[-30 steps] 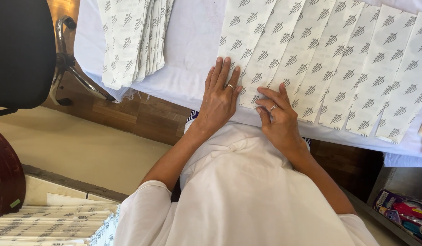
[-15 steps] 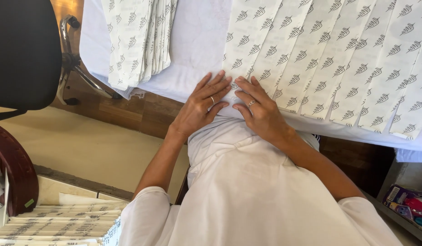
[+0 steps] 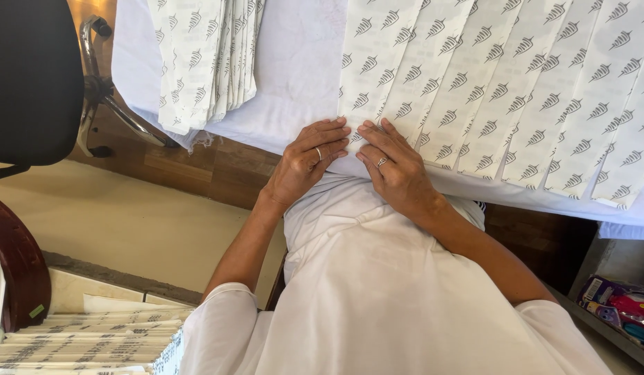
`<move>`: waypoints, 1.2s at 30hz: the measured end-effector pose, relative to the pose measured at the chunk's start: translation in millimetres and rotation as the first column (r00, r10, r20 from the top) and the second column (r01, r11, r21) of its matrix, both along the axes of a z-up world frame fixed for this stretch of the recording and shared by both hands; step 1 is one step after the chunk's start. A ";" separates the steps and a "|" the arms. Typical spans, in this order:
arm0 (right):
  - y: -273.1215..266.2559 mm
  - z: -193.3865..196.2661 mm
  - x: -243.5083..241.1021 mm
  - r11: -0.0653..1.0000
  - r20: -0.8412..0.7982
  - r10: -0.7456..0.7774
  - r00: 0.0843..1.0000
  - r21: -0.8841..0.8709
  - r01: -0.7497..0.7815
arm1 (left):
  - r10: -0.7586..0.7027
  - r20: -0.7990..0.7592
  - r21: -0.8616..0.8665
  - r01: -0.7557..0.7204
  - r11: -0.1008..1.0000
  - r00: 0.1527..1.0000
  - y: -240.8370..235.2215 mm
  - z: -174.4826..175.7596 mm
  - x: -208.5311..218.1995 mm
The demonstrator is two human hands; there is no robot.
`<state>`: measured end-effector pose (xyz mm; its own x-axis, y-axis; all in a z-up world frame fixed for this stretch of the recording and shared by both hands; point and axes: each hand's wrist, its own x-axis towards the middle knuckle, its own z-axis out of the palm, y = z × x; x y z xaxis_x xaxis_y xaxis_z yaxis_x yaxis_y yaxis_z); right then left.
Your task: Applying glue to paper wrappers and folding them into finished packaging.
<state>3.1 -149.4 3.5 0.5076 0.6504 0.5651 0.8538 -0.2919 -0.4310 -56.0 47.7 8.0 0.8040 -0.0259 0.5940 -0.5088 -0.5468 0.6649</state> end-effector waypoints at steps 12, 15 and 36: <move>4.7 -6.0 5.2 0.996 -0.214 -0.065 0.975 0.048 0.077 | 0.205 -0.142 -0.206 -0.231 0.951 0.968 -25.2 -8.8 1.3; 4.0 1.1 5.5 0.995 -0.272 -0.055 0.961 0.060 0.074 | 0.215 -0.173 -0.237 -0.252 0.938 0.961 -27.8 -6.6 -0.2; 2.1 -2.0 7.3 0.993 -0.318 -0.032 0.948 0.097 0.066 | 0.881 0.131 0.696 -0.675 0.245 0.454 124.0 -33.0 24.6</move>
<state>10.4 -147.3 1.5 0.7006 0.5659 0.4345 0.6551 -0.2689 -0.7061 -31.4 171.7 -25.1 0.7282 0.4617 0.5065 0.5244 -0.8512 0.0220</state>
